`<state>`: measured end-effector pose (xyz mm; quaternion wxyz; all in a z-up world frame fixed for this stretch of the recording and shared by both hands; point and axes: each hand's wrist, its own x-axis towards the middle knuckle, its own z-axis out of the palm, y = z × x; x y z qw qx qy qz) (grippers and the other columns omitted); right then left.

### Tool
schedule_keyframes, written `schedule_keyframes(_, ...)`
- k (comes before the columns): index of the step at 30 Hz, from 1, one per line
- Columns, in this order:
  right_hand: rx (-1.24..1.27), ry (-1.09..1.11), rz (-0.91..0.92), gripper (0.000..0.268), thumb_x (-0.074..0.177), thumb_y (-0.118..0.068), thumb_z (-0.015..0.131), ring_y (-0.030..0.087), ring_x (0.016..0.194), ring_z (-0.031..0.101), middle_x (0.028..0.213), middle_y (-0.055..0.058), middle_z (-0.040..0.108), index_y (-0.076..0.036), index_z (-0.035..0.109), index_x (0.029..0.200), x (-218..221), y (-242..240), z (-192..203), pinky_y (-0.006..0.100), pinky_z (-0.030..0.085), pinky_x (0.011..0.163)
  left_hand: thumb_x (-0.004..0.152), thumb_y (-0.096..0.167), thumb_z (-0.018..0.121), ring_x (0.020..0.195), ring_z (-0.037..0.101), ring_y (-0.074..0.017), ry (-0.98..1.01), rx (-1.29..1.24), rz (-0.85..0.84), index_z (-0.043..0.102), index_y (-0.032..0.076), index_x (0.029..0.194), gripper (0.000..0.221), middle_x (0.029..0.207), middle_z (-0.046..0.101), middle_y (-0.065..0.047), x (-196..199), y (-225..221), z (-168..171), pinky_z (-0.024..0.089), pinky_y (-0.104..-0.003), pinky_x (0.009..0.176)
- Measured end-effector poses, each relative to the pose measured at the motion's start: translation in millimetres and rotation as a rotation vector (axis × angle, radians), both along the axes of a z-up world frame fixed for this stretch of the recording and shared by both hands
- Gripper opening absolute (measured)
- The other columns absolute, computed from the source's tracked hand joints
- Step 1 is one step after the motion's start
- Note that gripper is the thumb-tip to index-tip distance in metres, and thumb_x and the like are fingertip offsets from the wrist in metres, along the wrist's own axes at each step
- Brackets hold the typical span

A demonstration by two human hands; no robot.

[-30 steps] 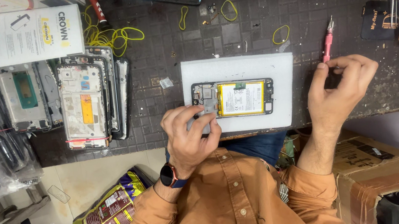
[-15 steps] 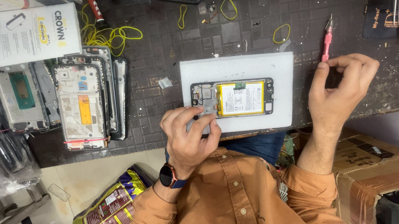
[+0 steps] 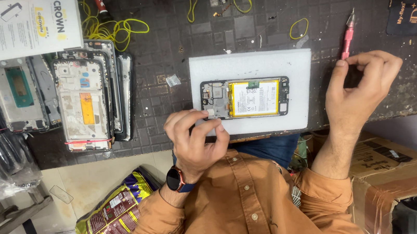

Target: The person removes a battery from a disassembled smartphone, uses a screwdriver to loosen screws, and then reconnects a ribbon cable. The person places the battery back into the phone and secures it with screws.

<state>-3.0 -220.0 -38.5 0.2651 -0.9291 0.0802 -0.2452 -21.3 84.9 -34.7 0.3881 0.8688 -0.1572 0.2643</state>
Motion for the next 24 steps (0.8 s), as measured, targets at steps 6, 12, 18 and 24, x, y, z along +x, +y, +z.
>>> schedule_keyframes(6,-0.002,-0.008,0.010,0.012,0.097,0.006,0.063,0.020,0.108,0.053,0.120,0.012,0.046,-0.001,0.057,0.105,0,-3,-3,0.031,0.047,0.083,0.082,0.009,0.073,0.115,0.049,-0.0328,0.118,0.075,0.059,0.071,0.010,0.101,0.019,0.119,0.058,-0.010,1,-2,10,0.040,-0.044,0.102)
schedule_keyframes(12,-0.022,-0.009,0.018,0.011,0.097,0.006,0.063,0.020,0.108,0.053,0.120,0.011,0.046,-0.001,0.056,0.102,-1,-7,-7,0.031,0.047,0.084,0.080,-0.003,0.063,0.116,0.052,-0.0296,0.084,0.006,0.024,0.067,0.007,0.106,0.028,0.120,0.060,-0.009,0,1,5,0.042,-0.043,0.103)
schedule_keyframes(18,-0.049,-0.002,0.023,0.011,0.097,0.006,0.063,0.019,0.108,0.053,0.120,0.011,0.045,-0.001,0.056,0.102,-1,-11,-11,0.031,0.048,0.084,0.071,-0.008,0.054,0.113,0.052,-0.0295,0.070,-0.062,0.009,0.061,0.006,0.106,0.038,0.118,0.059,-0.009,-4,4,-6,0.042,-0.044,0.102)
schedule_keyframes(24,-0.062,-0.004,0.030,0.012,0.098,0.006,0.063,0.020,0.109,0.053,0.120,0.011,0.045,-0.001,0.055,0.103,0,-10,-10,0.031,0.048,0.085,0.072,-0.008,0.056,0.113,0.051,-0.0301,0.061,-0.059,-0.015,0.062,0.006,0.107,0.038,0.117,0.059,-0.009,-4,5,-8,0.043,-0.044,0.102)
